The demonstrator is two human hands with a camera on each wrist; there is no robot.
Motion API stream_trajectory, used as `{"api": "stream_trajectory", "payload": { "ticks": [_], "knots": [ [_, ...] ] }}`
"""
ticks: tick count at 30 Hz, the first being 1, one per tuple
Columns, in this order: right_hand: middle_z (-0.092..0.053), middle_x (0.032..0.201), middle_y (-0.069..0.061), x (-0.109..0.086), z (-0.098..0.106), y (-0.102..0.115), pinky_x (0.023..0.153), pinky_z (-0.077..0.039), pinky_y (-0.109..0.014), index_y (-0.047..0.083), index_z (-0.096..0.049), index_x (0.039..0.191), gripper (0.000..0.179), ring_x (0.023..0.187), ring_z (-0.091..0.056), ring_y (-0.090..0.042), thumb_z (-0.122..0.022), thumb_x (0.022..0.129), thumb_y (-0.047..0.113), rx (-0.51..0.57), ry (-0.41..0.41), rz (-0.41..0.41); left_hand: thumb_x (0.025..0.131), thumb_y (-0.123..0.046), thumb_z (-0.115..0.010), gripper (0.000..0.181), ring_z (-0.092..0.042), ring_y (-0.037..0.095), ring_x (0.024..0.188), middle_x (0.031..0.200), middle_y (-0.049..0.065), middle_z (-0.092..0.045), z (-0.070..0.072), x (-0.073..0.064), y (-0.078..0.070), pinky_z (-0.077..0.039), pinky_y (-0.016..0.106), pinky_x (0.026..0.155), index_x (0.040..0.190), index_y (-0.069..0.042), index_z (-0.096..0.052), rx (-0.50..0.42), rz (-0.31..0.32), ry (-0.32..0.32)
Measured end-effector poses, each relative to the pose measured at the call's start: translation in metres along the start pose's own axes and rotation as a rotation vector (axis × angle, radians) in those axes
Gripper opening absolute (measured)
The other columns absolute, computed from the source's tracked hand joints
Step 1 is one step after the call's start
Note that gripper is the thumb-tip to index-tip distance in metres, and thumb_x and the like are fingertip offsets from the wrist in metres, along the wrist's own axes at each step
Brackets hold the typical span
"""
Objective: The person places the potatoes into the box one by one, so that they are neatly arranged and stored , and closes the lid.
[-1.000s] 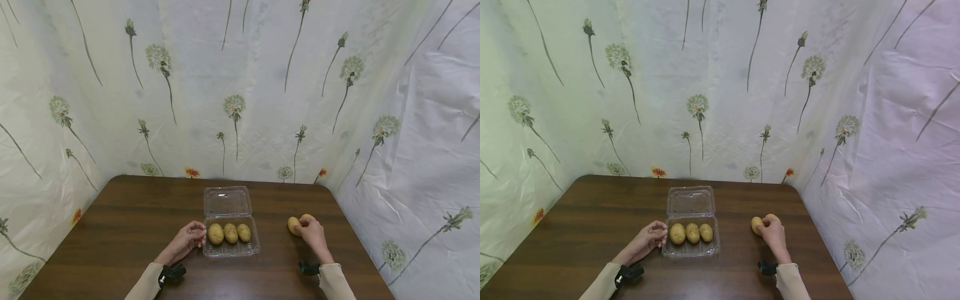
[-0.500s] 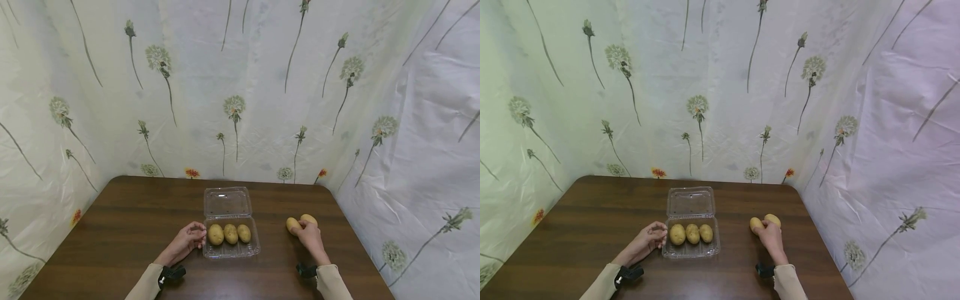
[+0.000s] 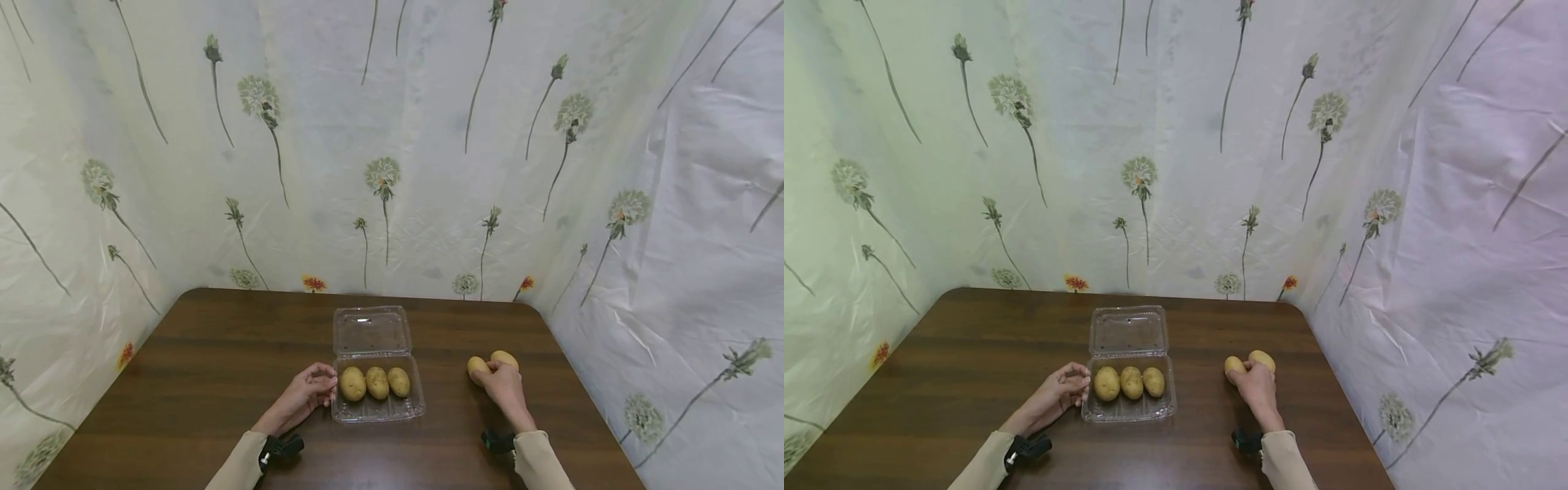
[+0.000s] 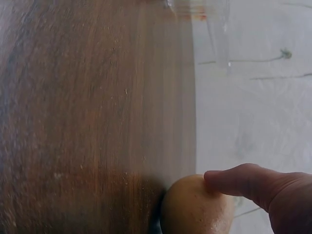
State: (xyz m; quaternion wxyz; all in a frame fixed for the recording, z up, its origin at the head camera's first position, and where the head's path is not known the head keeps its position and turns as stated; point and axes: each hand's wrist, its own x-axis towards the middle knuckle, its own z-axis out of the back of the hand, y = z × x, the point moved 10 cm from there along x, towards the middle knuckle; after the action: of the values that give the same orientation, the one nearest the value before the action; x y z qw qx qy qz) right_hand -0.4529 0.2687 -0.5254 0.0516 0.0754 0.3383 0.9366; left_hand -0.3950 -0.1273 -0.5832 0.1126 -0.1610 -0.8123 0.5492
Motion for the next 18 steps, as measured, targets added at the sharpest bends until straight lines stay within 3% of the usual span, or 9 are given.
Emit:
{"api": "stream_trajectory", "payload": {
  "ticks": [11, 18],
  "knots": [
    [-0.066, 0.079, -0.006, -0.0021, -0.0013, -0.0033, 0.058, -0.039, -0.028, 0.002, -0.072, 0.096, 0.032, 0.071, -0.054, -0.023, -0.07, 0.081, 0.031, 0.007, 0.03, -0.046, 0.099, -0.005, -0.051, 0.015, -0.063, 0.01, 0.072, 0.085, -0.001, -0.065, -0.0051, -0.0037, -0.0053, -0.049, 0.022, 0.063, 0.112, -0.005, -0.045, -0.004, 0.016, 0.013],
    [-0.064, 0.082, -0.006, -0.0031, 0.0013, -0.0053, 0.06, -0.039, -0.028, 0.004, -0.069, 0.094, 0.03, 0.073, -0.052, -0.024, -0.07, 0.081, 0.031, 0.023, 0.008, -0.059, 0.098, -0.006, -0.053, 0.014, -0.063, 0.01, 0.072, 0.083, -0.001, -0.065, -0.0008, -0.0011, -0.0007, -0.049, 0.022, 0.062, 0.111, -0.006, -0.047, 0.003, 0.007, -0.006]
  ]
}}
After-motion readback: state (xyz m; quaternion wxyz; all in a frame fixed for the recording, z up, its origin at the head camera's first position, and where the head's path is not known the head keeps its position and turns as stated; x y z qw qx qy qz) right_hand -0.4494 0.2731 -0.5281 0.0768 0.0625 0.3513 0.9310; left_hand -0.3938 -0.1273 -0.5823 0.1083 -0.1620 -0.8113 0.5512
